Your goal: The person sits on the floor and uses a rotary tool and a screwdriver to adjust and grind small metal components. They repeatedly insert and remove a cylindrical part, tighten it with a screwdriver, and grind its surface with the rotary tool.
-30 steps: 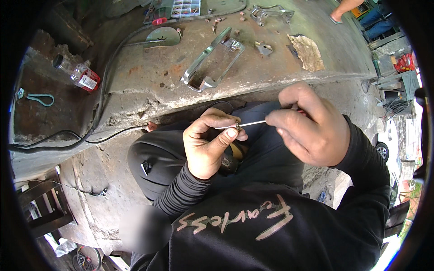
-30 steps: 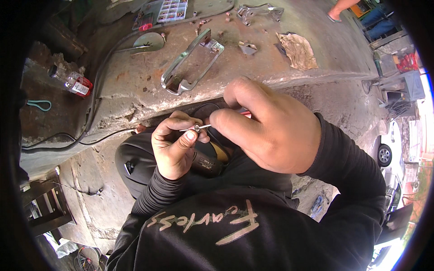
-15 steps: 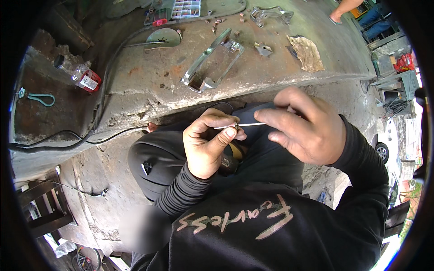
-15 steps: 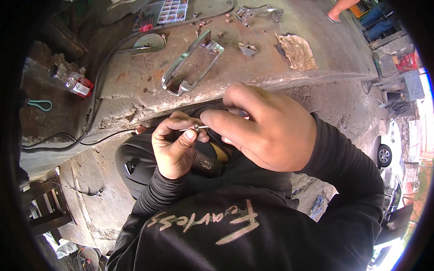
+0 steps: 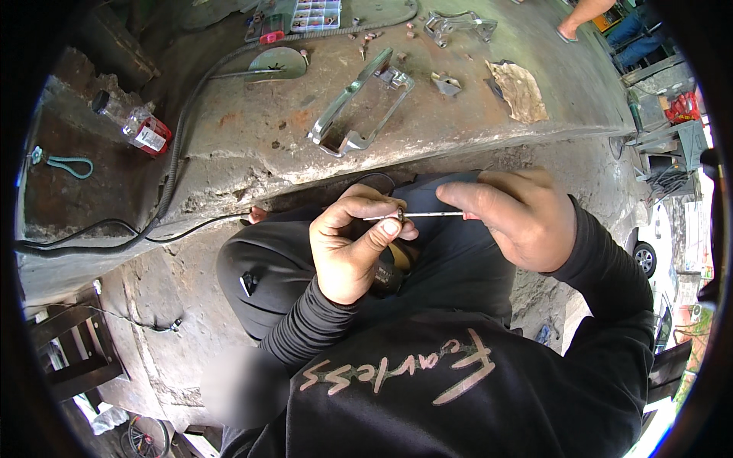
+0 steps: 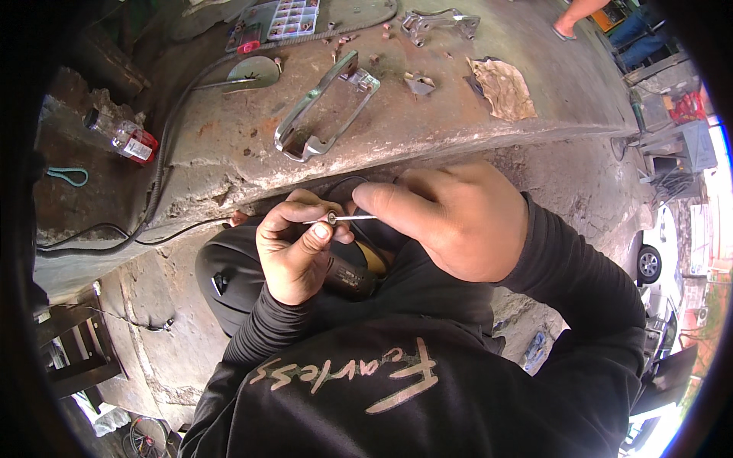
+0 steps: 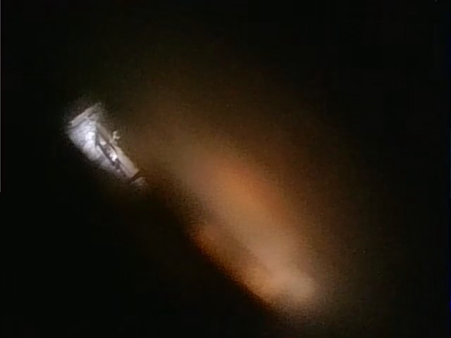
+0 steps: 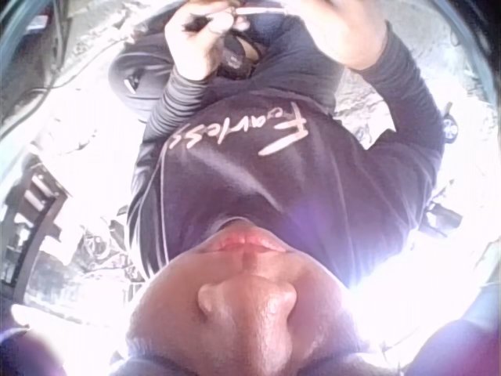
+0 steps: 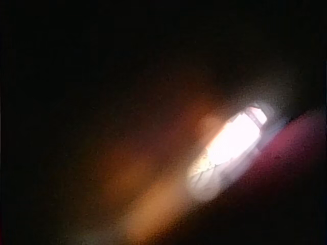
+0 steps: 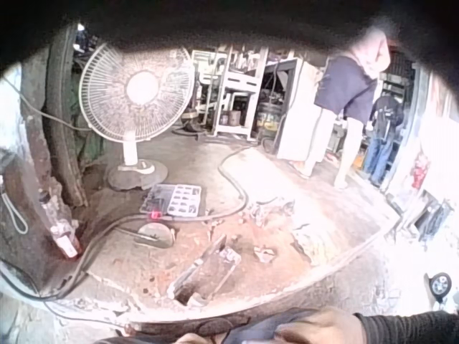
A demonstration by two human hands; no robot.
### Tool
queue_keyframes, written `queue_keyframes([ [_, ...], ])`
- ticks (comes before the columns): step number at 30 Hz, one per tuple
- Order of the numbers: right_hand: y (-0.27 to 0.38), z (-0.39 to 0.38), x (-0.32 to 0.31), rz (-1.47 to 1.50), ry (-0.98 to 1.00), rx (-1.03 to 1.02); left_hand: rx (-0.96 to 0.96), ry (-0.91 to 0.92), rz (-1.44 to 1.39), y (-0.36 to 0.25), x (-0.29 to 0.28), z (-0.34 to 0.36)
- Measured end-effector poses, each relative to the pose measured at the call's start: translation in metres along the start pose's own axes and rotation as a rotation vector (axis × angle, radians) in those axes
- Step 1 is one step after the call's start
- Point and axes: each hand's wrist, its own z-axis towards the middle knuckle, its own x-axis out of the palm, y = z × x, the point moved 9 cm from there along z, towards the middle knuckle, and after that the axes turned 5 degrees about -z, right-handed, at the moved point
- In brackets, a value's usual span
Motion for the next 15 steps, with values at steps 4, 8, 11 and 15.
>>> queue_keyframes([
  [4, 0.009, 0.003, 0.001, -0.074, 0.033, -0.03, 0.005, 0.01, 0.018, -0.003, 0.002, 0.0],
  [8, 0.025, 0.002, 0.006, -0.259, 0.142, -0.242, -0.036, 0.017, 0.067, -0.001, 0.005, -0.002],
  [11, 0.034, 0.0, 0.008, -0.304, 0.114, -0.315, -0.05, 0.02, 0.062, 0.001, 0.002, -0.002],
  [15, 0.019, 0.001, 0.013, -0.13, 0.147, -0.149, 0.01, 0.064, 0.118, -0.002, 0.004, -0.002],
])
